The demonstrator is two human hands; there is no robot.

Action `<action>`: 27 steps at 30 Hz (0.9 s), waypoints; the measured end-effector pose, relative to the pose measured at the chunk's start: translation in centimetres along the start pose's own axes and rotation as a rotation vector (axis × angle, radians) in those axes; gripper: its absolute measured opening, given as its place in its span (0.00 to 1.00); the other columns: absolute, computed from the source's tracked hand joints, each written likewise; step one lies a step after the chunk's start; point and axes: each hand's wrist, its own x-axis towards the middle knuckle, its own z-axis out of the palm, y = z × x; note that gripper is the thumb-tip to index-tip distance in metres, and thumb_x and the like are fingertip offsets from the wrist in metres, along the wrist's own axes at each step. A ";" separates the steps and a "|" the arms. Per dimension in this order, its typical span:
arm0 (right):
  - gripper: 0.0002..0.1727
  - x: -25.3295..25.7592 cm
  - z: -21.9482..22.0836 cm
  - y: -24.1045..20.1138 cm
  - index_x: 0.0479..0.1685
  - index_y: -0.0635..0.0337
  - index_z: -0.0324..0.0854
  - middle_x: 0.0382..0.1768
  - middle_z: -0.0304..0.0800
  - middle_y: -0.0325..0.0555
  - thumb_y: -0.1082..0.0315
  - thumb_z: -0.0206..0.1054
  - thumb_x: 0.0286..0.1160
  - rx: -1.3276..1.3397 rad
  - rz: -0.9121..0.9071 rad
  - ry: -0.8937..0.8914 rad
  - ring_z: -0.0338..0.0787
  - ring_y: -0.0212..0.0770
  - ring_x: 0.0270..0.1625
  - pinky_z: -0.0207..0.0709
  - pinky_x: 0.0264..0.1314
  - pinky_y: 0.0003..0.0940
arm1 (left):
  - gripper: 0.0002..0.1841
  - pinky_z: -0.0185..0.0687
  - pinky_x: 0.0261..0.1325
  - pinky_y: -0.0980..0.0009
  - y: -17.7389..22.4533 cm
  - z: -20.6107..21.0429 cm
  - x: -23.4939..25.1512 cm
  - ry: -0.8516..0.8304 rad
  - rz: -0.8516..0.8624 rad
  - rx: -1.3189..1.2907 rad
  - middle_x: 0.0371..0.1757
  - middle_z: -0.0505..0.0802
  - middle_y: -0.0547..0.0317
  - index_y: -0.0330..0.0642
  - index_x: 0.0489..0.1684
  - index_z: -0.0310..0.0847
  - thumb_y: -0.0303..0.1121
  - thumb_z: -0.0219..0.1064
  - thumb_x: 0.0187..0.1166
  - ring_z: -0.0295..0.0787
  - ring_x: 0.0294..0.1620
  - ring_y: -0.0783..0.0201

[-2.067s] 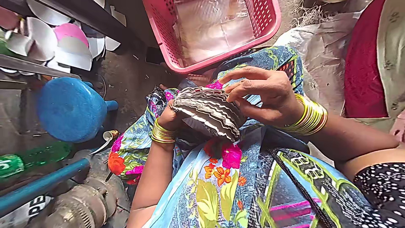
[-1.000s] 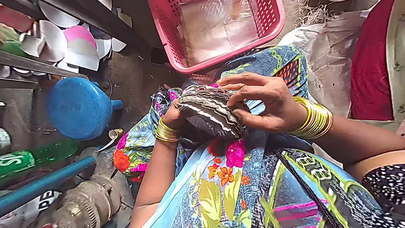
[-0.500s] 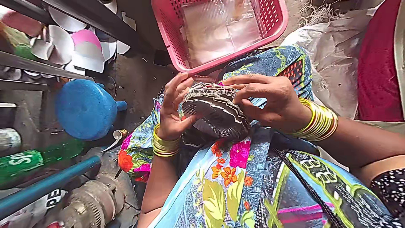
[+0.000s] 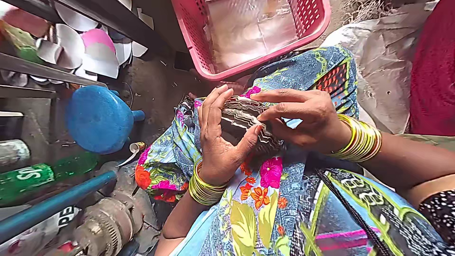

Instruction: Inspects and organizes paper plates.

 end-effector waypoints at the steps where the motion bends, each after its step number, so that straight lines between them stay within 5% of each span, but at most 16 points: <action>1: 0.09 0.0 0.0 0.1 0.35 0.64 0.93 0.56 0.93 0.61 0.72 0.66 0.69 0.006 0.004 -0.004 0.94 0.40 0.58 0.86 0.58 0.28 | 0.38 0.66 0.84 0.57 0.0 -0.1 0.0 -0.012 -0.010 -0.022 0.83 0.74 0.47 0.35 0.76 0.74 0.52 0.76 0.70 0.66 0.85 0.55; 8: 0.10 -0.2 -0.2 0.4 0.38 0.66 0.93 0.58 0.92 0.65 0.74 0.65 0.69 0.041 -0.012 -0.015 0.93 0.44 0.63 0.85 0.64 0.31 | 0.38 0.69 0.83 0.58 -0.4 -0.3 -0.1 -0.040 -0.027 -0.131 0.84 0.72 0.48 0.36 0.78 0.72 0.47 0.77 0.68 0.66 0.84 0.57; 22: 0.09 -0.1 0.6 -0.5 0.36 0.63 0.94 0.57 0.92 0.62 0.73 0.67 0.69 0.017 -0.033 -0.024 0.95 0.40 0.51 0.87 0.49 0.30 | 0.35 0.71 0.80 0.64 -0.3 -0.3 -0.5 -0.012 -0.073 -0.283 0.80 0.73 0.55 0.41 0.75 0.70 0.41 0.75 0.67 0.68 0.82 0.62; 27: 0.10 -0.2 0.5 -0.6 0.39 0.62 0.95 0.58 0.93 0.62 0.71 0.67 0.69 0.008 -0.025 -0.024 0.94 0.43 0.58 0.87 0.55 0.32 | 0.34 0.69 0.81 0.63 -0.3 -0.5 -0.4 -0.028 -0.076 -0.286 0.80 0.73 0.56 0.42 0.75 0.70 0.41 0.74 0.66 0.67 0.82 0.62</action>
